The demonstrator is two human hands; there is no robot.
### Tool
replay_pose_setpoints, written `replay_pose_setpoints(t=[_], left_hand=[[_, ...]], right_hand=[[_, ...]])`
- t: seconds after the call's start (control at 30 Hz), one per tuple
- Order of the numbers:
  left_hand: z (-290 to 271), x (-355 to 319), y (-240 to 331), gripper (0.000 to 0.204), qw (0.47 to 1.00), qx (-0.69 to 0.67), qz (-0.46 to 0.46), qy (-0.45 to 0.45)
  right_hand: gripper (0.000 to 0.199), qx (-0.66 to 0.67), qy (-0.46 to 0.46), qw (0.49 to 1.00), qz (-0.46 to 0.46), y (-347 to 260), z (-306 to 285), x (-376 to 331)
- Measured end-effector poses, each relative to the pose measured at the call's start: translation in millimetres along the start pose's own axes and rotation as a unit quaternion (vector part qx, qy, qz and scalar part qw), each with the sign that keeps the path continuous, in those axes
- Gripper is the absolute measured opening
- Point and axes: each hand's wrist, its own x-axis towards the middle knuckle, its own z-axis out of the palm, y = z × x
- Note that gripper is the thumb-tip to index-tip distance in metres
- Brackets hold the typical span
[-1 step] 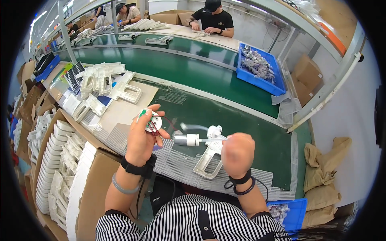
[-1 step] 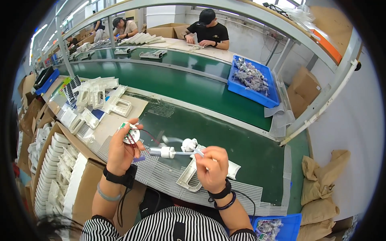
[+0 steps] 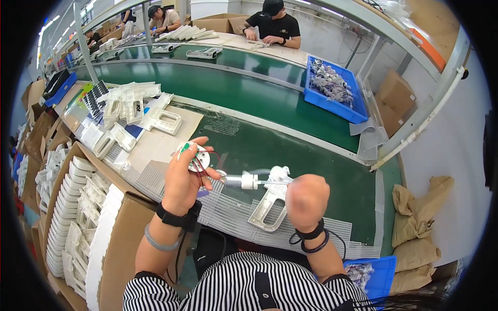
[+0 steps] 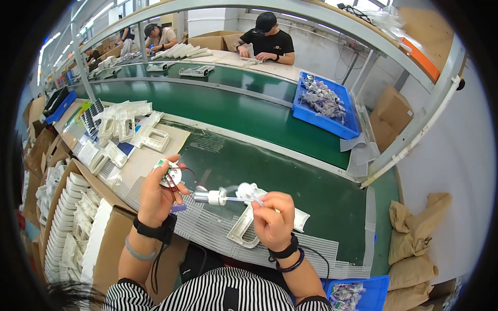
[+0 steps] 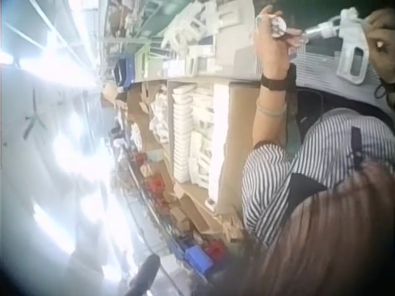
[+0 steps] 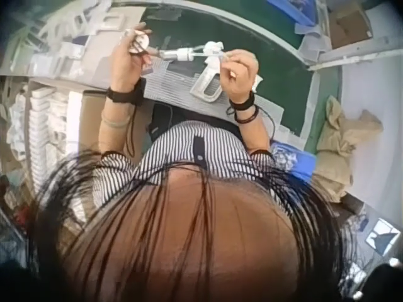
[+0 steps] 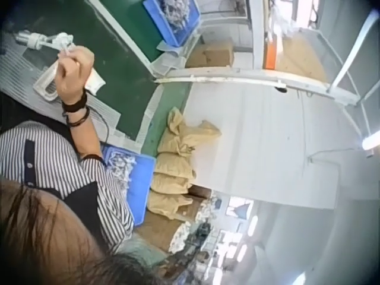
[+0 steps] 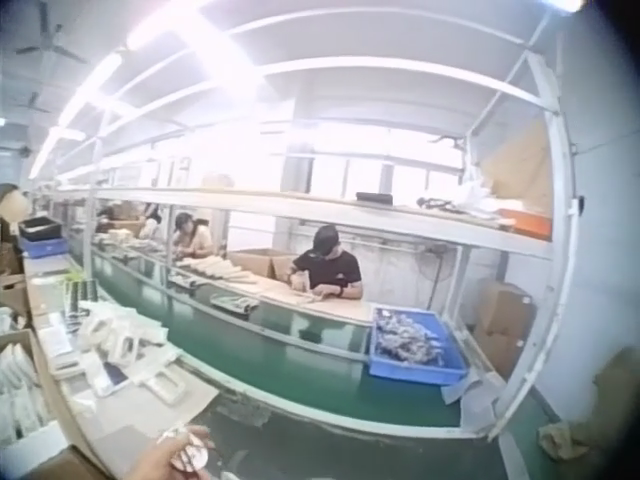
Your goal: The recorder is assembling internal and external components of a plastic toy gun on a factory production line.
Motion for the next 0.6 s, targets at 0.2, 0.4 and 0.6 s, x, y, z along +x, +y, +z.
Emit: replay_pose_setpoints(t=[0.2, 0.4, 0.6], left_hand=[[10.1, 2.9, 7.7, 0.044, 0.996, 0.039, -0.061, -0.052], [44.3, -1.6, 27.9, 0.041, 0.977, 0.142, -0.102, -0.124], [103.3, -30.2, 60.8, 0.038, 0.908, 0.345, -0.063, -0.23]], right_hand=[[0.03, 0.304, -0.066, 0.936, 0.166, -30.5, -38.0, -5.6], [0.057, 0.518, -0.352, 0.68, 0.383, -25.7, -3.1, -47.3], [0.078, 0.608, -0.341, 0.594, 0.402, -28.0, 36.1, -23.8]])
